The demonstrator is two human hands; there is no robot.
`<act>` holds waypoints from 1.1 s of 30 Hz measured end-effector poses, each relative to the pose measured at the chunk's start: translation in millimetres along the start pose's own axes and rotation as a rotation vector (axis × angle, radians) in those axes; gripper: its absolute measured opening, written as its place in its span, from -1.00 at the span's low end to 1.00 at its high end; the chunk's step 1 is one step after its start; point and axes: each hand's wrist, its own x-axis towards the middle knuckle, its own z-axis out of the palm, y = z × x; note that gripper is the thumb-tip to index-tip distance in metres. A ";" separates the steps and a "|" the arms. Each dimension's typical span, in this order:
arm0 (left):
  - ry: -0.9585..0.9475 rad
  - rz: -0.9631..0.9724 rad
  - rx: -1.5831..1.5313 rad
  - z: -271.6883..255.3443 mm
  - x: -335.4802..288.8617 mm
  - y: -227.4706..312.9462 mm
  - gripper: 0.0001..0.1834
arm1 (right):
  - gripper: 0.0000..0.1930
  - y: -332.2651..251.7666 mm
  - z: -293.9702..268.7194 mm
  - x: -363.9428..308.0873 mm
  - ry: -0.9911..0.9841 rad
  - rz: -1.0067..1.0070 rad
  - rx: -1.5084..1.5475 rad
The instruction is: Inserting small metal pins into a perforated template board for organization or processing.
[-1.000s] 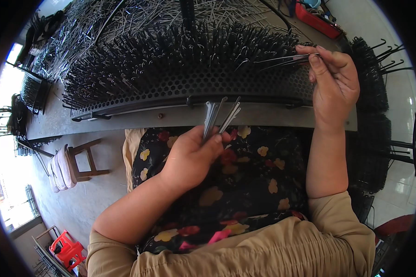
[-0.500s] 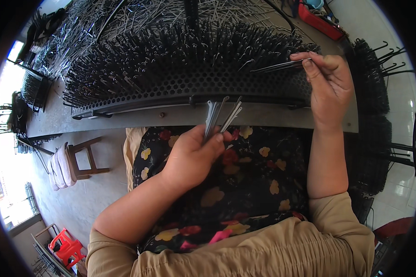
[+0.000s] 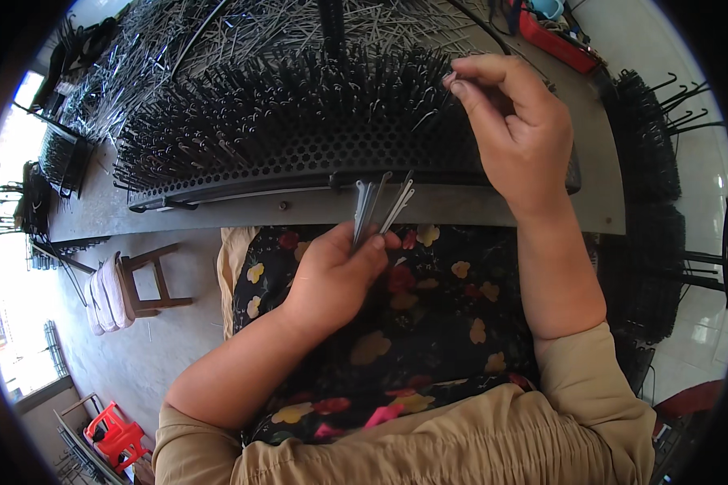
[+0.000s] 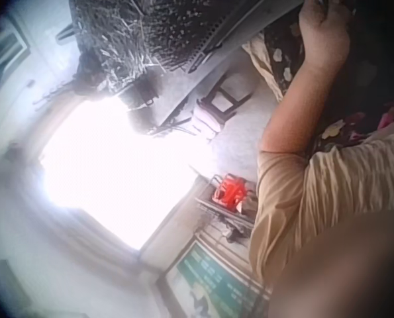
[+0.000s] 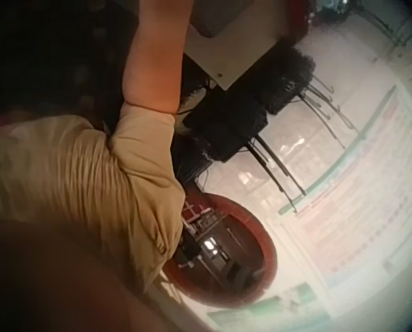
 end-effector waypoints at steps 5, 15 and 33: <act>0.023 -0.009 -0.020 1.0 -1.3 1.4 -0.85 | -0.85 4.1 -1.8 -0.8 -0.024 -0.135 -0.046; -0.019 0.000 -0.071 -1.1 -0.1 -2.2 -0.85 | -0.83 3.4 -13.7 -0.9 -0.069 -0.252 -0.154; -0.022 0.001 -0.067 -2.1 0.6 -1.6 -0.83 | -0.82 11.7 -32.2 -1.6 -0.174 -0.143 -0.245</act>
